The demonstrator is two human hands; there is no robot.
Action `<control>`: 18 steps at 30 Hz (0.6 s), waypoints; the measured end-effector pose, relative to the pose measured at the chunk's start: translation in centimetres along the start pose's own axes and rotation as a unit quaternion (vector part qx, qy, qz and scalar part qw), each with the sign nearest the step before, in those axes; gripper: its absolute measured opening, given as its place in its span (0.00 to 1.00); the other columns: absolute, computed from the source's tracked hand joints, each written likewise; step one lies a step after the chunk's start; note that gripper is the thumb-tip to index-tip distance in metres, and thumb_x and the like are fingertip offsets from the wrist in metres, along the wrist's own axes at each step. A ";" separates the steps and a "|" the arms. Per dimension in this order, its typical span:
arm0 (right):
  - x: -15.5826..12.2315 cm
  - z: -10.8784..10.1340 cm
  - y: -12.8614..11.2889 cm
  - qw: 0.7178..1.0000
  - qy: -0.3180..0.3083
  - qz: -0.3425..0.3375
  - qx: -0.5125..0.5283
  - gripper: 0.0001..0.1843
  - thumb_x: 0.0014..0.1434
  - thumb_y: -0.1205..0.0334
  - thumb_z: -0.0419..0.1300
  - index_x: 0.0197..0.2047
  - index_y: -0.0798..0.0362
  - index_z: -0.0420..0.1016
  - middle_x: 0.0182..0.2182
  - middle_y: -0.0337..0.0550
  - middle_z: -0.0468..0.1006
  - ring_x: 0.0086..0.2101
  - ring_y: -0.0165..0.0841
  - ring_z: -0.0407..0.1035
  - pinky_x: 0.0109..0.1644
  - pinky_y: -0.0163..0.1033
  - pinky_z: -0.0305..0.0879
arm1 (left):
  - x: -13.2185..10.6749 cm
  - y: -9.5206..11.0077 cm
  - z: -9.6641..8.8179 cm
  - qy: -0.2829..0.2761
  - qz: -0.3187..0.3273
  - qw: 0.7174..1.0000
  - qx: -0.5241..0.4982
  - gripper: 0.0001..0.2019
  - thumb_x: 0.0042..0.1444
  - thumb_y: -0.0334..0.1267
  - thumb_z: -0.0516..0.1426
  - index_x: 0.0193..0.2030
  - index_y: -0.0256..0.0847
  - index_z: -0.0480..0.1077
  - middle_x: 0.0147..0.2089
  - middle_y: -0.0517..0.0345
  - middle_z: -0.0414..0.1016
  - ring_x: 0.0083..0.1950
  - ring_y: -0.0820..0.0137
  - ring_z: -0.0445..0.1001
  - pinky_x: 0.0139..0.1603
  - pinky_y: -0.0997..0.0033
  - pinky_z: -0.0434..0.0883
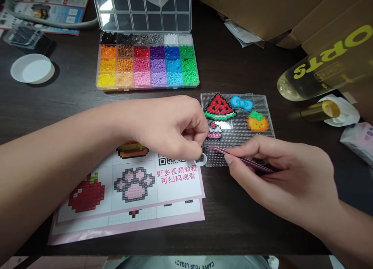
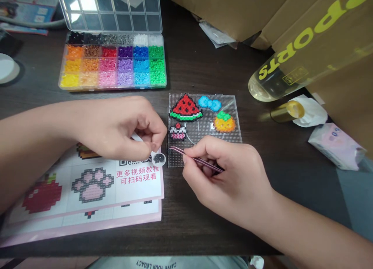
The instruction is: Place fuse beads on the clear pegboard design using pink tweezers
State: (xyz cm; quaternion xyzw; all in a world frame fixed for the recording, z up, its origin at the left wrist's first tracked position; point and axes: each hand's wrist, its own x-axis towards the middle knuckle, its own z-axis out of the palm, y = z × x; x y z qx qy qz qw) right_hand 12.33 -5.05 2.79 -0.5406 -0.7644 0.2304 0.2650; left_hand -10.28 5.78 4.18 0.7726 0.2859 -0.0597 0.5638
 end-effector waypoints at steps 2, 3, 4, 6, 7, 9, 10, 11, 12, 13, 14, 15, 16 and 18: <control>0.0 0.0 0.0 1.000 -0.003 0.001 -0.001 0.07 0.60 0.70 0.65 0.32 0.49 0.81 0.25 0.34 0.84 0.18 0.26 0.71 0.19 0.30 0.64 | 0.0 0.0 0.0 0.001 0.002 1.000 0.007 0.07 0.48 0.28 0.58 0.23 0.41 0.73 0.19 0.67 0.66 0.20 0.77 0.63 0.21 0.77 0.58; 0.1 0.0 0.0 1.000 -0.005 0.001 -0.002 0.07 0.60 0.70 0.65 0.32 0.48 0.80 0.25 0.34 0.84 0.18 0.26 0.70 0.19 0.30 0.64 | 0.0 0.0 0.0 0.002 0.002 1.000 0.010 0.06 0.48 0.29 0.58 0.23 0.41 0.73 0.19 0.66 0.67 0.20 0.77 0.63 0.21 0.77 0.58; 0.1 0.0 0.0 1.000 -0.005 0.000 -0.001 0.07 0.60 0.70 0.65 0.32 0.48 0.81 0.25 0.34 0.85 0.18 0.26 0.71 0.19 0.30 0.65 | 0.0 -0.1 0.0 0.001 0.002 1.000 0.013 0.06 0.48 0.29 0.58 0.24 0.41 0.73 0.19 0.66 0.67 0.21 0.77 0.64 0.21 0.77 0.58; 0.0 -0.1 0.0 1.000 -0.004 -0.001 0.000 0.07 0.60 0.69 0.65 0.33 0.48 0.81 0.26 0.34 0.85 0.19 0.26 0.72 0.19 0.31 0.66 | 0.1 -0.1 0.0 0.001 0.003 1.000 0.017 0.06 0.48 0.29 0.58 0.24 0.41 0.74 0.20 0.66 0.68 0.21 0.78 0.64 0.21 0.77 0.57; 0.0 -0.2 -0.1 1.000 -0.001 -0.002 0.001 0.07 0.60 0.69 0.65 0.33 0.48 0.81 0.26 0.34 0.85 0.19 0.27 0.72 0.20 0.31 0.66 | 0.1 -0.1 0.0 0.001 0.003 1.000 0.018 0.06 0.48 0.29 0.58 0.24 0.41 0.74 0.20 0.66 0.68 0.21 0.78 0.64 0.21 0.77 0.57; 0.0 -0.2 0.0 1.000 0.002 -0.002 0.003 0.07 0.60 0.69 0.65 0.33 0.48 0.81 0.25 0.34 0.85 0.19 0.26 0.71 0.19 0.30 0.66 | 0.1 -0.1 0.0 0.002 0.005 1.000 0.015 0.07 0.49 0.28 0.58 0.23 0.41 0.74 0.19 0.67 0.67 0.21 0.78 0.63 0.21 0.77 0.57; 0.0 -0.2 0.0 1.000 0.005 -0.002 0.002 0.07 0.60 0.69 0.66 0.33 0.48 0.81 0.25 0.34 0.85 0.18 0.26 0.71 0.19 0.30 0.65 | 0.1 0.0 0.0 0.003 0.008 1.000 0.013 0.07 0.49 0.27 0.58 0.23 0.40 0.74 0.19 0.67 0.67 0.21 0.79 0.63 0.21 0.77 0.57; 0.0 -0.2 0.0 1.000 0.009 -0.002 0.001 0.07 0.60 0.70 0.66 0.32 0.48 0.80 0.25 0.34 0.85 0.18 0.25 0.70 0.19 0.30 0.65 | 0.0 0.0 0.0 0.005 0.011 1.000 0.012 0.08 0.50 0.27 0.58 0.23 0.40 0.73 0.19 0.67 0.66 0.21 0.79 0.62 0.21 0.78 0.57; -0.1 -0.2 0.0 1.000 0.011 -0.004 0.001 0.07 0.60 0.70 0.66 0.32 0.48 0.80 0.26 0.34 0.85 0.18 0.25 0.69 0.19 0.30 0.64 | 0.0 0.1 0.1 0.006 0.014 1.000 0.013 0.08 0.50 0.26 0.57 0.24 0.39 0.74 0.19 0.68 0.66 0.21 0.80 0.62 0.21 0.78 0.57; -0.2 -0.2 0.0 1.000 0.014 -0.006 0.002 0.07 0.60 0.70 0.66 0.33 0.48 0.80 0.26 0.33 0.85 0.17 0.25 0.69 0.19 0.30 0.64 | -0.1 0.1 0.1 0.009 0.017 1.000 0.016 0.09 0.51 0.25 0.57 0.24 0.38 0.74 0.19 0.68 0.66 0.21 0.81 0.61 0.22 0.79 0.57; -0.4 -0.1 0.0 1.000 0.017 -0.011 0.005 0.07 0.61 0.69 0.67 0.34 0.47 0.80 0.26 0.33 0.85 0.17 0.24 0.68 0.19 0.30 0.64 | -0.2 0.2 0.1 0.011 0.020 1.000 0.020 0.09 0.51 0.24 0.56 0.24 0.38 0.73 0.20 0.68 0.66 0.22 0.81 0.61 0.22 0.79 0.57; -0.5 -0.1 0.0 1.000 0.017 -0.016 0.009 0.07 0.61 0.69 0.67 0.35 0.46 0.81 0.26 0.32 0.85 0.17 0.24 0.68 0.19 0.30 0.64 | -0.2 0.3 0.1 0.012 0.022 0.999 0.025 0.10 0.52 0.24 0.55 0.25 0.37 0.73 0.20 0.68 0.65 0.22 0.82 0.60 0.22 0.80 0.57; -0.7 -0.1 0.0 0.999 0.016 -0.023 0.015 0.07 0.61 0.69 0.68 0.36 0.46 0.81 0.26 0.31 0.85 0.17 0.24 0.69 0.19 0.30 0.64 | -0.2 0.4 0.1 0.012 0.023 0.999 0.029 0.10 0.52 0.23 0.54 0.25 0.37 0.73 0.20 0.68 0.65 0.22 0.82 0.60 0.23 0.79 0.57; -0.9 -0.1 -0.1 0.999 0.010 -0.037 0.024 0.08 0.60 0.70 0.68 0.36 0.45 0.80 0.26 0.30 0.84 0.18 0.25 0.70 0.19 0.30 0.64 | -0.3 0.5 0.1 0.003 0.030 0.999 0.035 0.10 0.52 0.24 0.54 0.25 0.37 0.72 0.21 0.68 0.65 0.23 0.81 0.61 0.24 0.78 0.58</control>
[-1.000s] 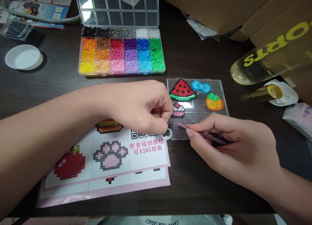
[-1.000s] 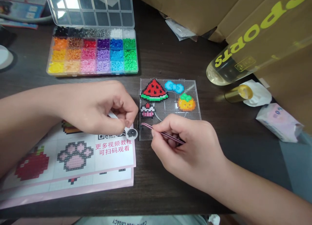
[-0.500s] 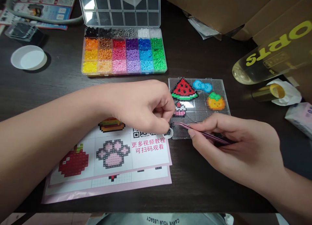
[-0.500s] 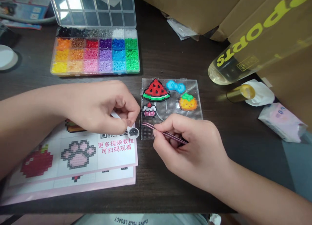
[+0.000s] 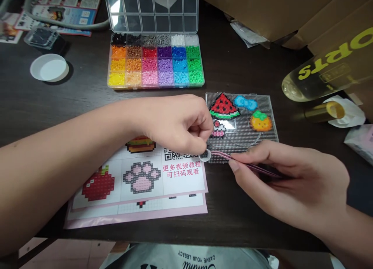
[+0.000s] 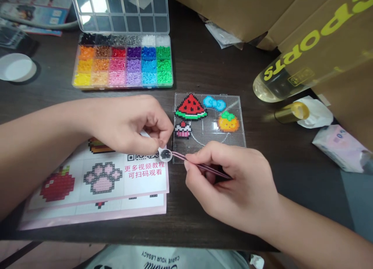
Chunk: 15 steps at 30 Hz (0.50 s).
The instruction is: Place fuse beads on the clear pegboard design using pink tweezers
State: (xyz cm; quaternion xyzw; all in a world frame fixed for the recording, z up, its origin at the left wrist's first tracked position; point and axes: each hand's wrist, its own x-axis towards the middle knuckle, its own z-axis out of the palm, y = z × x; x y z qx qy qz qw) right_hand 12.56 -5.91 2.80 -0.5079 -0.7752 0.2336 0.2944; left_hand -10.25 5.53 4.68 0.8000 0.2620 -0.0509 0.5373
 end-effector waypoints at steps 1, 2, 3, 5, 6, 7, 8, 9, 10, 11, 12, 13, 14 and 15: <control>0.0 0.0 -0.1 1.000 -0.007 -0.006 0.001 0.08 0.60 0.70 0.67 0.34 0.45 0.80 0.25 0.31 0.84 0.18 0.25 0.72 0.19 0.30 0.64 | 0.0 0.0 0.0 -0.004 0.004 1.000 0.001 0.10 0.53 0.24 0.54 0.25 0.37 0.72 0.21 0.67 0.66 0.24 0.80 0.61 0.24 0.77 0.59; 0.0 0.0 -0.2 1.000 -0.015 -0.009 0.002 0.09 0.59 0.71 0.66 0.33 0.46 0.79 0.25 0.31 0.84 0.19 0.26 0.73 0.19 0.30 0.64 | 0.0 0.0 0.0 -0.005 0.005 1.000 0.004 0.10 0.53 0.24 0.53 0.26 0.37 0.72 0.22 0.67 0.66 0.24 0.79 0.61 0.24 0.77 0.59; 0.1 0.0 -0.3 1.000 -0.022 -0.012 0.001 0.09 0.59 0.71 0.66 0.32 0.47 0.78 0.24 0.32 0.84 0.19 0.26 0.73 0.19 0.30 0.65 | 0.1 0.0 0.0 -0.003 0.007 1.000 0.007 0.10 0.53 0.24 0.53 0.26 0.37 0.73 0.22 0.66 0.66 0.24 0.79 0.61 0.25 0.76 0.59; 0.3 0.0 -0.4 0.999 -0.032 -0.013 -0.002 0.09 0.59 0.71 0.65 0.31 0.48 0.78 0.24 0.33 0.84 0.18 0.26 0.73 0.19 0.30 0.65 | 0.1 -0.1 0.1 0.006 0.009 1.000 0.010 0.11 0.53 0.23 0.53 0.25 0.37 0.73 0.21 0.66 0.67 0.24 0.79 0.60 0.24 0.76 0.57; 0.4 0.0 -0.5 0.999 -0.036 -0.013 -0.004 0.09 0.59 0.72 0.65 0.31 0.48 0.78 0.24 0.33 0.84 0.18 0.26 0.73 0.19 0.30 0.65 | 0.1 -0.1 0.1 0.010 0.011 1.000 0.011 0.11 0.53 0.23 0.53 0.25 0.36 0.73 0.21 0.66 0.66 0.23 0.79 0.59 0.24 0.76 0.57; 0.5 0.0 -0.5 0.999 -0.036 -0.012 -0.005 0.09 0.59 0.72 0.65 0.30 0.48 0.78 0.23 0.33 0.84 0.18 0.26 0.72 0.19 0.30 0.64 | 0.2 -0.2 0.1 0.010 0.014 1.000 0.011 0.11 0.53 0.23 0.53 0.25 0.36 0.73 0.21 0.66 0.67 0.23 0.79 0.59 0.23 0.76 0.57; 0.5 0.0 -0.5 0.999 -0.038 -0.012 -0.007 0.09 0.59 0.72 0.65 0.30 0.49 0.78 0.23 0.33 0.83 0.17 0.25 0.71 0.19 0.30 0.64 | 0.2 -0.3 0.1 0.010 0.017 1.000 0.010 0.11 0.52 0.23 0.53 0.25 0.36 0.74 0.20 0.66 0.67 0.23 0.79 0.59 0.23 0.76 0.57; 0.5 0.0 -0.5 0.999 -0.039 -0.013 -0.008 0.09 0.59 0.72 0.65 0.30 0.49 0.78 0.23 0.33 0.83 0.17 0.25 0.71 0.20 0.30 0.64 | 0.2 -0.4 0.1 0.009 0.020 1.000 0.009 0.11 0.52 0.23 0.53 0.26 0.35 0.75 0.20 0.66 0.67 0.23 0.79 0.59 0.23 0.77 0.57; 0.5 0.0 -0.6 0.999 -0.040 -0.015 -0.009 0.09 0.59 0.72 0.65 0.30 0.49 0.77 0.22 0.33 0.83 0.17 0.25 0.70 0.20 0.30 0.64 | 0.2 -0.4 0.1 0.010 0.023 1.000 0.009 0.11 0.52 0.22 0.54 0.26 0.35 0.75 0.20 0.66 0.68 0.23 0.80 0.60 0.23 0.77 0.57; 0.5 0.0 -0.6 0.999 -0.040 -0.016 -0.009 0.09 0.59 0.72 0.65 0.30 0.49 0.77 0.22 0.33 0.82 0.17 0.24 0.70 0.20 0.30 0.64 | 0.2 -0.5 0.2 0.012 0.026 1.000 0.008 0.11 0.52 0.22 0.54 0.26 0.35 0.76 0.20 0.66 0.68 0.23 0.80 0.60 0.22 0.78 0.57; 0.5 0.0 -0.6 0.999 -0.042 -0.017 -0.010 0.09 0.60 0.71 0.64 0.30 0.49 0.78 0.22 0.33 0.82 0.17 0.24 0.70 0.20 0.30 0.64 | 0.3 -0.6 0.2 0.015 0.029 0.999 0.007 0.11 0.53 0.22 0.55 0.26 0.35 0.76 0.20 0.66 0.69 0.23 0.80 0.60 0.22 0.79 0.57; 0.4 0.0 -0.6 0.999 -0.044 -0.016 -0.010 0.09 0.61 0.71 0.64 0.30 0.49 0.78 0.22 0.34 0.82 0.17 0.25 0.70 0.20 0.31 0.64 | 0.3 -0.7 0.2 0.018 0.032 0.999 0.007 0.11 0.53 0.22 0.55 0.26 0.35 0.76 0.20 0.67 0.69 0.22 0.81 0.61 0.22 0.80 0.57; 0.4 0.0 -0.6 0.999 -0.046 -0.015 -0.011 0.09 0.61 0.70 0.63 0.30 0.49 0.78 0.22 0.34 0.82 0.17 0.25 0.70 0.20 0.31 0.64 | 0.3 -0.8 0.2 0.020 0.033 0.999 0.007 0.11 0.53 0.22 0.55 0.25 0.35 0.77 0.20 0.67 0.69 0.22 0.81 0.61 0.22 0.81 0.57; 0.4 0.0 -0.6 0.999 -0.047 -0.013 -0.011 0.09 0.62 0.70 0.62 0.30 0.49 0.78 0.22 0.35 0.83 0.17 0.25 0.70 0.20 0.32 0.65 | 0.3 -0.9 0.2 0.022 0.034 0.999 0.006 0.11 0.53 0.22 0.55 0.25 0.35 0.76 0.20 0.68 0.69 0.22 0.81 0.61 0.22 0.82 0.57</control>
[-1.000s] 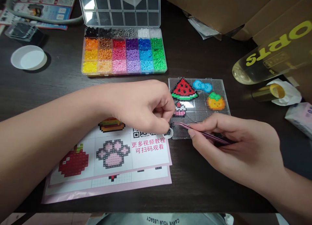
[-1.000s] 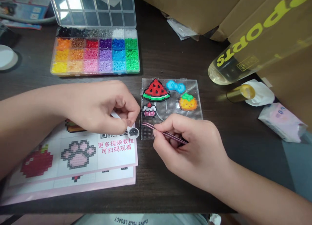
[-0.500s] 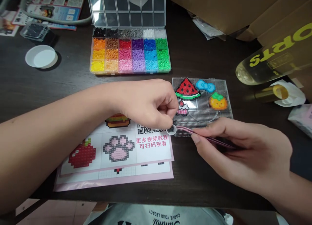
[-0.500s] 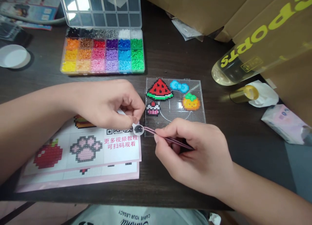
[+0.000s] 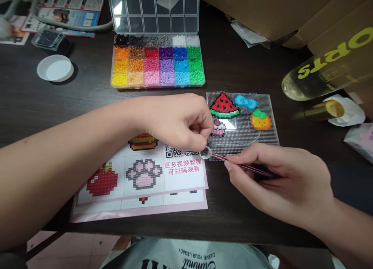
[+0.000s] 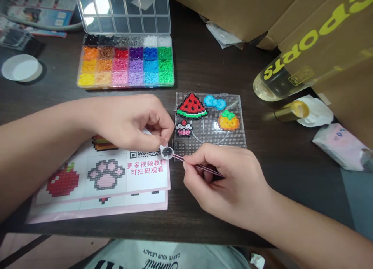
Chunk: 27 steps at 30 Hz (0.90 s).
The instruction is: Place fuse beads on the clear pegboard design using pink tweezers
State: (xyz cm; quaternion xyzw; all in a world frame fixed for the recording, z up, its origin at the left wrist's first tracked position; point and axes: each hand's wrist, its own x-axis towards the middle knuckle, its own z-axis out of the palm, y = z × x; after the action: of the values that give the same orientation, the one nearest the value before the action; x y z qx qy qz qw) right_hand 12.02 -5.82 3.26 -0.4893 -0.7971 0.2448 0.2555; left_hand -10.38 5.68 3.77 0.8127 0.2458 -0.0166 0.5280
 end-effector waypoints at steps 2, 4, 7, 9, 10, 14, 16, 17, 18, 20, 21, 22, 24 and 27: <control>0.0 0.0 0.0 1.000 -0.003 0.004 0.001 0.10 0.62 0.70 0.62 0.30 0.50 0.78 0.23 0.36 0.83 0.18 0.25 0.70 0.20 0.32 0.65 | 0.0 -0.1 0.0 0.001 0.000 1.000 -0.001 0.11 0.53 0.22 0.55 0.25 0.35 0.76 0.19 0.68 0.68 0.22 0.82 0.61 0.21 0.83 0.57; 0.0 0.0 0.1 1.000 -0.005 0.003 0.003 0.09 0.62 0.70 0.62 0.31 0.50 0.79 0.23 0.36 0.83 0.18 0.26 0.71 0.20 0.32 0.64 | 0.0 -0.1 0.1 0.002 0.000 1.000 -0.003 0.11 0.52 0.22 0.55 0.25 0.35 0.76 0.19 0.68 0.68 0.22 0.82 0.62 0.21 0.83 0.57; 0.0 0.1 0.2 1.000 -0.005 -0.001 0.008 0.07 0.62 0.69 0.63 0.32 0.50 0.79 0.23 0.35 0.83 0.18 0.25 0.71 0.20 0.32 0.64 | 0.0 0.0 0.1 0.005 -0.002 1.000 -0.007 0.11 0.52 0.22 0.55 0.24 0.35 0.76 0.19 0.69 0.67 0.22 0.81 0.62 0.21 0.84 0.58; 0.0 0.1 0.2 1.000 -0.006 -0.003 0.011 0.07 0.62 0.69 0.64 0.33 0.50 0.80 0.23 0.35 0.83 0.18 0.25 0.70 0.20 0.31 0.64 | 0.0 0.1 0.1 0.006 -0.003 1.000 -0.006 0.11 0.51 0.21 0.54 0.24 0.35 0.75 0.19 0.69 0.66 0.22 0.82 0.62 0.21 0.84 0.58; 0.0 0.2 0.2 1.000 -0.005 -0.004 0.010 0.07 0.62 0.69 0.64 0.33 0.50 0.80 0.22 0.34 0.82 0.17 0.24 0.69 0.20 0.31 0.63 | 0.0 0.1 0.1 0.005 -0.002 1.000 -0.005 0.11 0.51 0.21 0.54 0.24 0.35 0.75 0.19 0.69 0.66 0.22 0.82 0.62 0.21 0.84 0.57; 0.0 0.3 0.1 1.000 -0.006 -0.005 0.005 0.09 0.62 0.70 0.62 0.32 0.50 0.79 0.19 0.32 0.78 0.16 0.23 0.65 0.19 0.32 0.62 | -0.1 0.2 0.0 0.003 0.005 1.000 0.000 0.11 0.52 0.21 0.54 0.24 0.34 0.75 0.19 0.69 0.66 0.22 0.82 0.60 0.21 0.84 0.57; 0.1 0.2 0.1 1.000 -0.003 -0.003 0.006 0.09 0.63 0.70 0.62 0.32 0.50 0.79 0.20 0.33 0.79 0.16 0.24 0.66 0.20 0.32 0.62 | -0.1 0.3 0.0 0.003 0.001 1.000 0.002 0.11 0.52 0.22 0.55 0.25 0.34 0.76 0.19 0.68 0.66 0.22 0.82 0.60 0.21 0.84 0.57; 0.1 0.2 0.1 1.000 -0.001 -0.004 0.007 0.09 0.63 0.70 0.62 0.31 0.49 0.79 0.21 0.33 0.80 0.17 0.24 0.67 0.20 0.31 0.63 | -0.1 0.3 0.0 0.002 -0.002 1.000 0.003 0.11 0.53 0.22 0.55 0.25 0.34 0.76 0.19 0.68 0.67 0.22 0.82 0.61 0.22 0.84 0.57; 0.1 0.1 0.1 1.000 0.001 -0.004 0.007 0.09 0.63 0.70 0.63 0.31 0.49 0.78 0.21 0.33 0.81 0.17 0.24 0.68 0.19 0.31 0.63 | -0.1 0.3 0.0 0.000 -0.006 1.000 0.002 0.11 0.53 0.22 0.55 0.25 0.35 0.75 0.20 0.68 0.67 0.22 0.82 0.61 0.22 0.83 0.57; 0.0 -0.2 0.1 1.000 0.010 -0.002 0.004 0.09 0.62 0.69 0.64 0.31 0.48 0.78 0.22 0.32 0.82 0.17 0.23 0.68 0.19 0.29 0.62 | -0.1 0.3 0.0 -0.003 -0.013 1.000 -0.001 0.11 0.52 0.22 0.55 0.24 0.36 0.74 0.20 0.69 0.66 0.22 0.82 0.60 0.22 0.83 0.57; -0.1 -0.3 0.2 1.000 0.015 0.001 0.000 0.09 0.62 0.69 0.64 0.32 0.47 0.78 0.23 0.31 0.82 0.17 0.22 0.67 0.19 0.28 0.62 | -0.1 0.3 0.0 -0.004 -0.016 1.000 -0.002 0.11 0.52 0.22 0.55 0.24 0.36 0.74 0.19 0.69 0.65 0.22 0.82 0.60 0.22 0.83 0.57; -0.1 -0.4 0.2 1.000 0.023 0.004 -0.005 0.08 0.63 0.69 0.65 0.32 0.47 0.79 0.22 0.30 0.82 0.16 0.22 0.66 0.19 0.28 0.62 | -0.1 0.3 0.0 -0.005 -0.019 1.000 -0.002 0.11 0.52 0.22 0.55 0.24 0.36 0.74 0.19 0.69 0.65 0.22 0.82 0.60 0.22 0.83 0.57; -0.3 -0.6 0.5 0.999 0.039 0.010 -0.020 0.08 0.63 0.69 0.65 0.33 0.46 0.79 0.22 0.29 0.82 0.16 0.21 0.64 0.20 0.27 0.62 | -0.1 0.3 0.0 -0.007 -0.025 1.000 -0.004 0.11 0.53 0.22 0.55 0.24 0.37 0.74 0.19 0.69 0.65 0.22 0.82 0.60 0.22 0.82 0.57; -0.2 -0.6 0.9 0.997 0.053 0.014 -0.045 0.08 0.62 0.68 0.65 0.32 0.47 0.80 0.23 0.30 0.82 0.16 0.21 0.65 0.20 0.27 0.62 | -0.2 0.4 0.0 -0.011 -0.031 0.999 -0.007 0.11 0.52 0.22 0.55 0.24 0.37 0.73 0.19 0.69 0.65 0.22 0.81 0.60 0.22 0.81 0.58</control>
State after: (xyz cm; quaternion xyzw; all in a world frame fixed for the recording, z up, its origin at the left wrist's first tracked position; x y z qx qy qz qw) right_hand 13.12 -5.52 3.10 -0.5237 -0.7859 0.1855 0.2716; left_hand -10.36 5.51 4.15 0.8005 0.2652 -0.0404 0.5359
